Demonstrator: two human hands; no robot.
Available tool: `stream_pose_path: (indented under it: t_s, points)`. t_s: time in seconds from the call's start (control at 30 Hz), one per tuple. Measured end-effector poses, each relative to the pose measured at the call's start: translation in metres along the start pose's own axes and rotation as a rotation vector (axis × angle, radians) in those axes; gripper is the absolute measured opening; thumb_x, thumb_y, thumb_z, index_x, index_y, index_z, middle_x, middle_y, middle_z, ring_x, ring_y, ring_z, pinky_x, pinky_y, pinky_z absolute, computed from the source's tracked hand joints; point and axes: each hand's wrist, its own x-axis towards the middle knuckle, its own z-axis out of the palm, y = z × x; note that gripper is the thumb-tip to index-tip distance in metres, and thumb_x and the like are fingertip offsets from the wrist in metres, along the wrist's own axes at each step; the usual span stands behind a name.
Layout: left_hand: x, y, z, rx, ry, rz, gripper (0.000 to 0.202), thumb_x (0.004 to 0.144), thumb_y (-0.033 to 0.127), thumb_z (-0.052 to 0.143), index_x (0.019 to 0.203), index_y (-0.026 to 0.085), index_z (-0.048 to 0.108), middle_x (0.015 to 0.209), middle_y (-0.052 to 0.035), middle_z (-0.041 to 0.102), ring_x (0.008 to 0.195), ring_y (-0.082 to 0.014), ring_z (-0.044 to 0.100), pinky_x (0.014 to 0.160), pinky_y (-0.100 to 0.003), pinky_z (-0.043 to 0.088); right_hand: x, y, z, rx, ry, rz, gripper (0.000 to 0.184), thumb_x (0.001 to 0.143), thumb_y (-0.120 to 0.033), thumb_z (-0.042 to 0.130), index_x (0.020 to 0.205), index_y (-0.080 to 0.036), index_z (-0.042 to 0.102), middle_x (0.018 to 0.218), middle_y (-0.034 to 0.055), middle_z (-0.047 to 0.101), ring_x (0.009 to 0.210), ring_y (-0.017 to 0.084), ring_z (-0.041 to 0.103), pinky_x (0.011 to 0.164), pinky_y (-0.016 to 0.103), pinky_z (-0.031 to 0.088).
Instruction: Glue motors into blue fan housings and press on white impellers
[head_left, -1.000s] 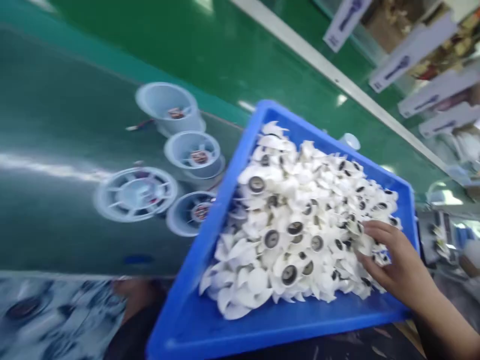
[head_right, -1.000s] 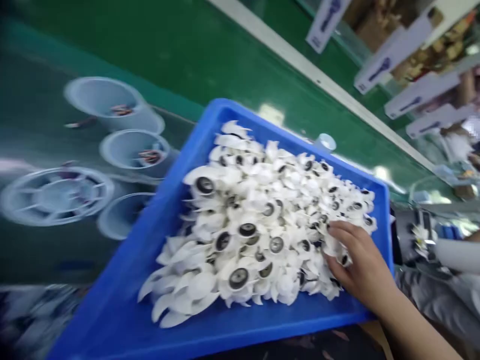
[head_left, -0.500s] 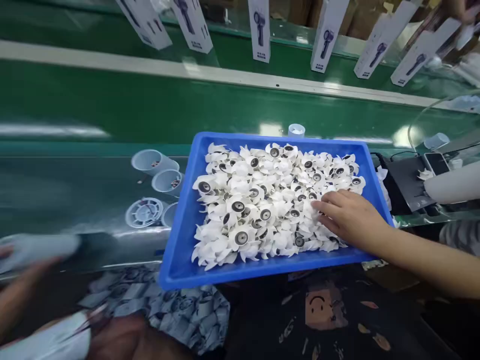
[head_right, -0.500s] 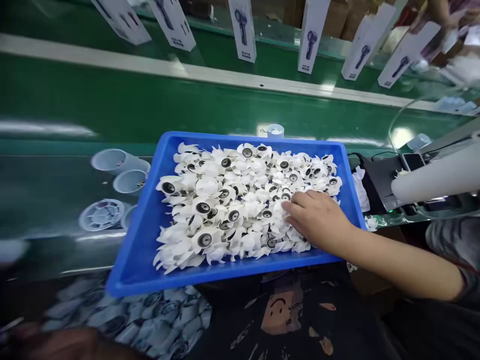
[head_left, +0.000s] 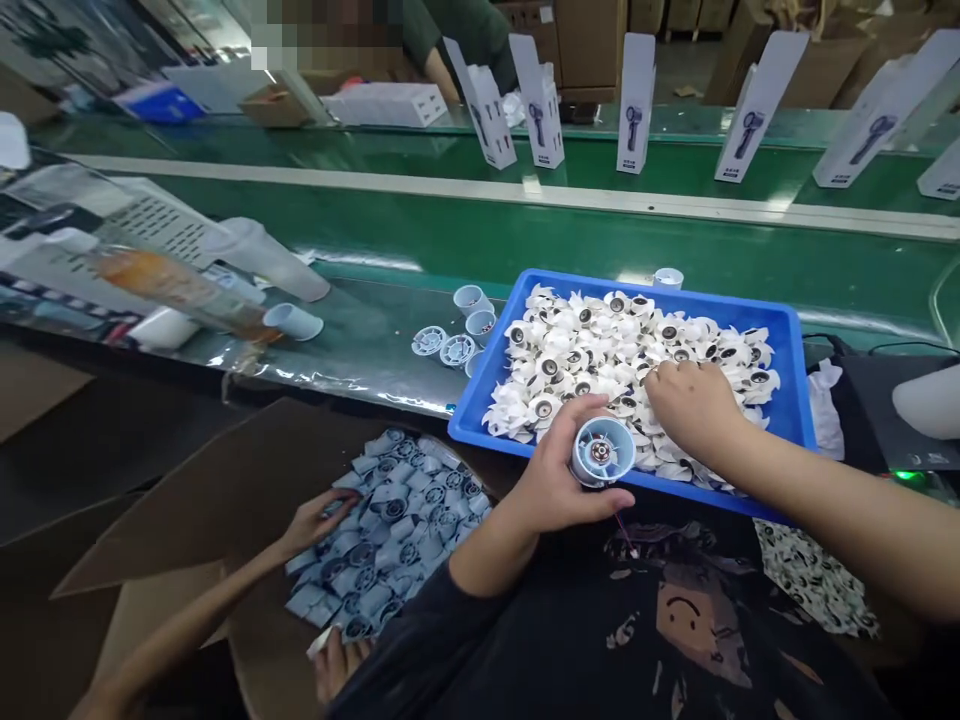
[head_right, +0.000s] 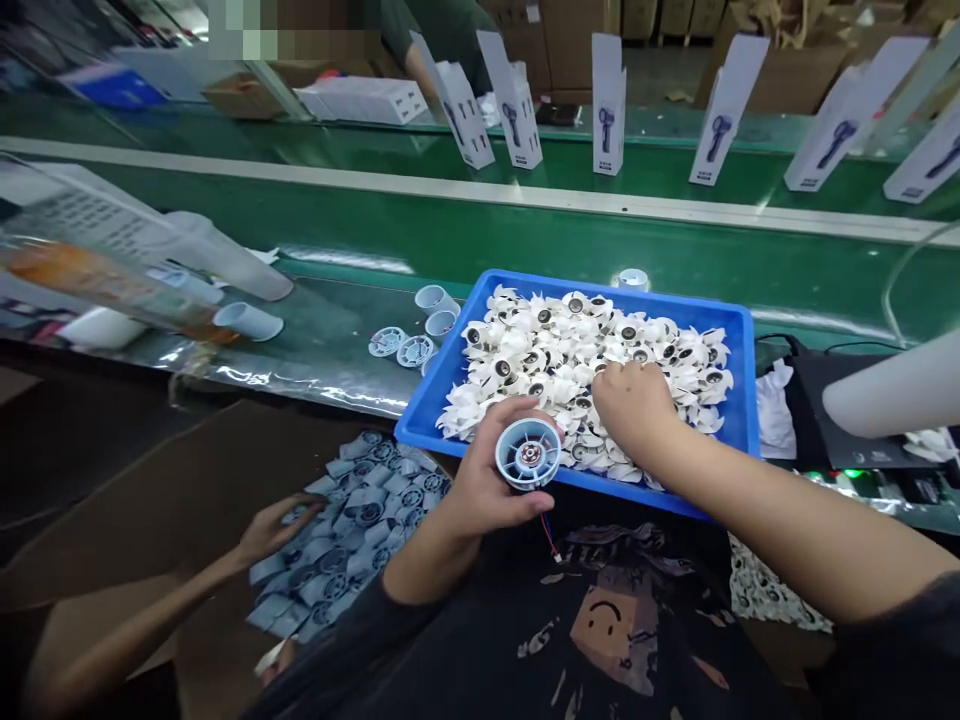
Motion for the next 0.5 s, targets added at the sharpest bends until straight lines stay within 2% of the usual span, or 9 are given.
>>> stream_pose_path:
  t_s: [0.07, 0.13, 0.23, 0.27, 0.37, 0.5]
  points:
    - [0.006, 0.008, 0.002, 0.111, 0.005, 0.096, 0.075, 0.063, 0.052, 0.086, 0.128, 0.028, 0.056, 0.108, -0.0087, 0.069, 0.1, -0.0304, 0.067, 0.094, -0.047, 0.052, -0.007, 0.005, -0.008, -0.01, 0.028, 0.032, 0.022, 0.086, -0.003, 0.045, 0.087, -0.011, 0.065, 0.083, 0.0148, 0.067, 0.074, 0.026, 0.063, 0.058, 0.031, 0.029]
    - [0.011, 0.012, 0.003, 0.247, 0.027, 0.163, 0.061, 0.066, 0.052, 0.083, 0.118, 0.027, 0.063, 0.108, -0.008, 0.071, 0.102, -0.0312, 0.067, 0.097, -0.049, 0.051, -0.021, 0.008, -0.019, 0.083, 0.151, -0.011, 0.018, 0.088, -0.011, 0.047, 0.091, -0.013, 0.064, 0.087, 0.0135, 0.068, 0.079, 0.026, 0.063, 0.062, 0.032, 0.034]
    - [0.012, 0.014, 0.006, 0.345, 0.025, 0.229, 0.049, 0.072, 0.047, 0.078, 0.113, 0.026, 0.065, 0.109, -0.007, 0.072, 0.101, -0.0297, 0.067, 0.093, -0.046, 0.053, -0.048, 0.004, -0.033, 0.405, 0.425, -0.263, 0.017, 0.088, -0.02, 0.05, 0.097, -0.015, 0.063, 0.091, 0.0075, 0.067, 0.083, 0.021, 0.062, 0.07, 0.031, 0.038]
    - [0.011, 0.014, 0.007, 0.352, 0.007, 0.257, 0.046, 0.073, 0.045, 0.076, 0.113, 0.025, 0.064, 0.109, -0.0067, 0.072, 0.1, -0.0286, 0.068, 0.091, -0.044, 0.054, -0.056, 0.001, -0.035, 0.477, 0.476, -0.343, 0.017, 0.089, -0.02, 0.049, 0.097, -0.015, 0.062, 0.09, 0.006, 0.067, 0.082, 0.02, 0.06, 0.071, 0.031, 0.037]
    - [0.01, 0.018, 0.009, 0.354, -0.073, 0.311, 0.041, 0.076, 0.041, 0.073, 0.112, 0.024, 0.064, 0.108, -0.0063, 0.073, 0.096, -0.0265, 0.069, 0.088, -0.039, 0.054, -0.071, -0.008, -0.034, 0.457, 0.454, -0.448, 0.014, 0.091, -0.017, 0.049, 0.092, -0.015, 0.063, 0.084, 0.0045, 0.064, 0.078, 0.019, 0.054, 0.071, 0.032, 0.034]
    - [0.011, 0.029, 0.006, 0.317, -0.248, 0.219, 0.042, 0.072, 0.05, 0.076, 0.103, 0.023, 0.066, 0.093, -0.0047, 0.073, 0.082, -0.024, 0.068, 0.076, -0.035, 0.054, -0.069, -0.008, -0.029, 0.369, 0.383, -0.521, 0.01, 0.094, -0.021, 0.06, 0.099, -0.017, 0.067, 0.092, 0.0047, 0.064, 0.083, 0.021, 0.048, 0.072, 0.033, 0.031]
